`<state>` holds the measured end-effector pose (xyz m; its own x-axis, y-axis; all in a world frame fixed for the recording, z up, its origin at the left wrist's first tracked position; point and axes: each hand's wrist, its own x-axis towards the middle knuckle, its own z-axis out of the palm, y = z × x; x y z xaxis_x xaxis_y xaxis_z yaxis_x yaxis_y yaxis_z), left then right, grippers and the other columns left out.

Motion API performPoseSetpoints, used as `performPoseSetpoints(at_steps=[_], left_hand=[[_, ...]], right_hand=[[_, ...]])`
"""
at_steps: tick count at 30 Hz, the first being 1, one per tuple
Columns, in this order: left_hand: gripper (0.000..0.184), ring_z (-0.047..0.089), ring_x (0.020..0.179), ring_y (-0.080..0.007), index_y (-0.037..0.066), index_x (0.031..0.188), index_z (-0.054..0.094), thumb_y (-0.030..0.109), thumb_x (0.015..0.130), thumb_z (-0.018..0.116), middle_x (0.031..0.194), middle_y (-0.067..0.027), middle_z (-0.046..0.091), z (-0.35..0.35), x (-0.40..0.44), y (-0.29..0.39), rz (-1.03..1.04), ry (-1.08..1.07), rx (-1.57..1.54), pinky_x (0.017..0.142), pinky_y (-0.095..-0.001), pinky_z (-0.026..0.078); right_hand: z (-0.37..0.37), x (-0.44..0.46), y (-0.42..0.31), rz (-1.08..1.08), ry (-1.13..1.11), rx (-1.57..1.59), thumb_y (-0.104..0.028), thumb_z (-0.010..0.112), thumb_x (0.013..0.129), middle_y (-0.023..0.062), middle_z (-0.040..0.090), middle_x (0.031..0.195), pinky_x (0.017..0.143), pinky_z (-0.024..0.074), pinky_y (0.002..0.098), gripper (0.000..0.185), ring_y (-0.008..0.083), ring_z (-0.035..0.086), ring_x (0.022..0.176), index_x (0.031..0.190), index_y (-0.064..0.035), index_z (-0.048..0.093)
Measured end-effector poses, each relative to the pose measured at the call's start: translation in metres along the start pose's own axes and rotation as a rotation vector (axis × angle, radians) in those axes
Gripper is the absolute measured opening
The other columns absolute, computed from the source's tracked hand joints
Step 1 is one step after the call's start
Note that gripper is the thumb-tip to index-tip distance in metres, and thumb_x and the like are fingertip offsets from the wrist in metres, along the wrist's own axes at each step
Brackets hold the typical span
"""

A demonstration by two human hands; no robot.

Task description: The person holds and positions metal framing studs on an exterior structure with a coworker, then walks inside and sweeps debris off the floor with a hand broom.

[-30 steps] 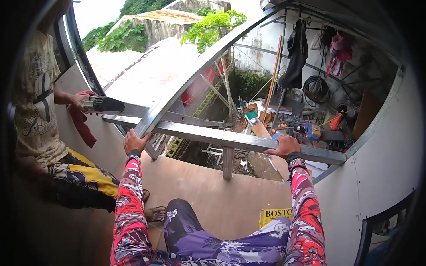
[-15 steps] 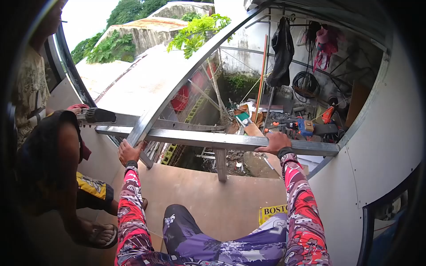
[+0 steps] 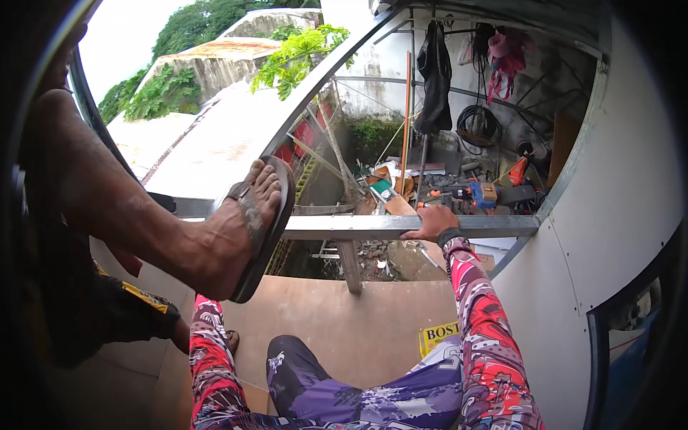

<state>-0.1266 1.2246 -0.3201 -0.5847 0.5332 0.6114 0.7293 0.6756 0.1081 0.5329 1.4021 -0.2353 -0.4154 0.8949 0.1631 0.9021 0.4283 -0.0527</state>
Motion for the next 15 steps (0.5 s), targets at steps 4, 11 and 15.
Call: performPoseSetpoints(at_steps=[4, 11, 15], left_hand=[[0.095, 0.053, 0.124, -0.0358, 0.001, 0.134, 0.050, 0.068, 0.072, 0.075, 0.127, -0.0184, 0.059, -0.067, -0.001, 0.048, -0.049, -0.117, -0.009, 0.104, -0.0492, 0.043], [0.100, 0.053, 0.126, -0.0383, -0.001, 0.134, 0.050, 0.077, 0.073, 0.068, 0.129, -0.0224, 0.059, -0.053, 0.004, 0.040, -0.026, -0.122, 0.012, 0.110, -0.0475, 0.039], [0.102, 0.054, 0.124, -0.0388, 0.000, 0.136, 0.050, 0.079, 0.074, 0.065, 0.129, -0.0219, 0.058, -0.046, 0.008, 0.039, -0.033, -0.154, 0.082, 0.103, -0.0496, 0.043]], right_hand=[[0.000, 0.000, 0.002, 0.025, -0.038, -0.015, -0.089, 0.066, 0.060, 0.0177, 0.073, 0.088, 0.082, 0.0566, 0.0472, 0.090, 0.0365, 0.072, 0.086, 0.094, -0.0059, 0.074], [0.011, 0.002, 0.009, 0.008, -0.006, 0.024, -0.086, 0.068, 0.060, 0.0180, 0.073, 0.086, 0.080, 0.0566, 0.0482, 0.084, 0.0360, 0.072, 0.083, 0.096, -0.0103, 0.075], [0.000, -0.004, 0.009, 0.018, -0.040, 0.019, -0.084, 0.069, 0.062, 0.0161, 0.074, 0.091, 0.080, 0.0576, 0.0468, 0.083, 0.0339, 0.073, 0.087, 0.096, -0.0088, 0.077]])
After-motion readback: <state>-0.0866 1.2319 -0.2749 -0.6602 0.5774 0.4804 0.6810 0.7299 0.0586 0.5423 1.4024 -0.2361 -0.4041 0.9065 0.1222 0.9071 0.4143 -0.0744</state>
